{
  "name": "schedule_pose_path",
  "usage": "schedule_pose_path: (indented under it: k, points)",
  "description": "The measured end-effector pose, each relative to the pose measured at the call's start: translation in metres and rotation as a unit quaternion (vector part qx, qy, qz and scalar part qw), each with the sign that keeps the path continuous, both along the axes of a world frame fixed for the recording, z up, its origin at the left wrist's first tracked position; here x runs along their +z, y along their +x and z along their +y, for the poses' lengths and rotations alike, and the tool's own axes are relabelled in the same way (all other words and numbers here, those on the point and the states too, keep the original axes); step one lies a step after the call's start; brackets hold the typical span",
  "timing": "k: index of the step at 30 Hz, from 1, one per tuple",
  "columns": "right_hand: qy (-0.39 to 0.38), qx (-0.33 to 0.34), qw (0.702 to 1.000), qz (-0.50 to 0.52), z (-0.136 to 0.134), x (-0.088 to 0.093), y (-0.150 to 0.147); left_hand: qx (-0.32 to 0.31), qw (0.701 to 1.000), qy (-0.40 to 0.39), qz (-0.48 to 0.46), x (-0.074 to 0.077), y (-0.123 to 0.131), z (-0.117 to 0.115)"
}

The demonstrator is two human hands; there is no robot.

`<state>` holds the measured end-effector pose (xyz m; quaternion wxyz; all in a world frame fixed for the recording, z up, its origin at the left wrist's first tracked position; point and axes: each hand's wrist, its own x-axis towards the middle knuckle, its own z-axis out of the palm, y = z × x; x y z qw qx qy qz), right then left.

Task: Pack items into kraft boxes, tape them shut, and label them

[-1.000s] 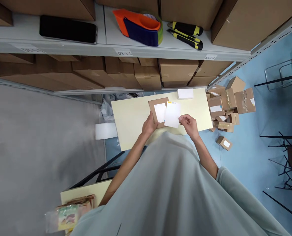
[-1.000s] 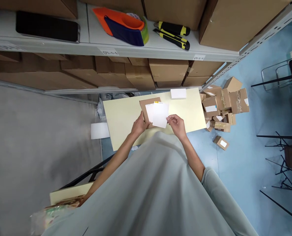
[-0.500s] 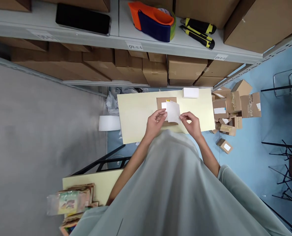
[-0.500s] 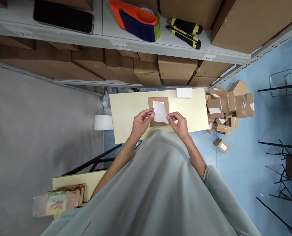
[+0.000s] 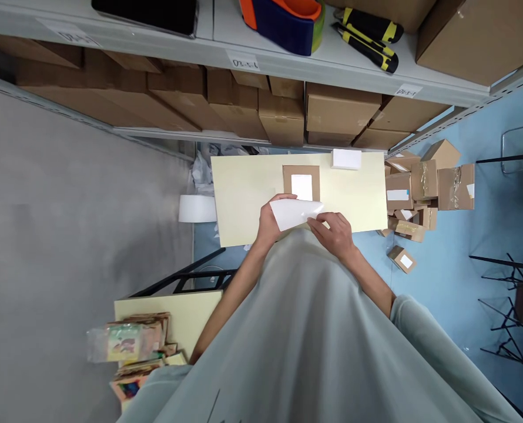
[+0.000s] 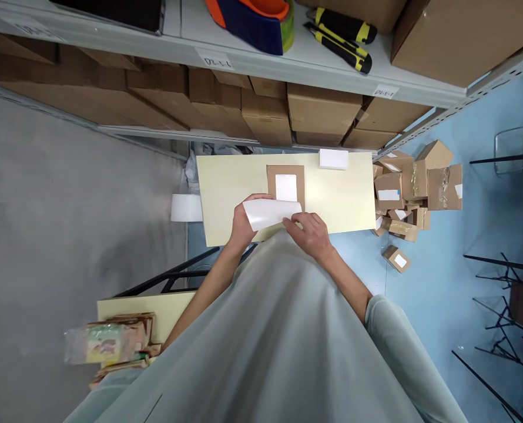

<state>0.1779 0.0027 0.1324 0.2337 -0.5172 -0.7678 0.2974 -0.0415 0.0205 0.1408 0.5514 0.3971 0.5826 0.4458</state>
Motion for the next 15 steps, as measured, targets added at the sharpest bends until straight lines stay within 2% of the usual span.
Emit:
schedule_pose_path:
  k: [4, 9, 12, 15]
  points:
    - [0.007, -0.041, 0.999, 0.026, 0.003, 0.004, -0.003, 0.024, 1.0, -0.001, 0.017, -0.012, -0.002, -0.002]
    - [-0.016, -0.11, 0.986, 0.124, 0.012, 0.01, -0.012, 0.046, 0.998, -0.029, -0.013, -0.033, -0.002, -0.001]
    - [-0.092, -0.168, 0.967, 0.166, 0.024, -0.004, -0.014, 0.038, 0.998, -0.041, -0.006, -0.046, -0.005, -0.001]
    - [-0.189, -0.216, 0.942, 0.175, 0.038, -0.032, -0.012, 0.0, 0.998, -0.061, 0.005, -0.062, -0.01, 0.004]
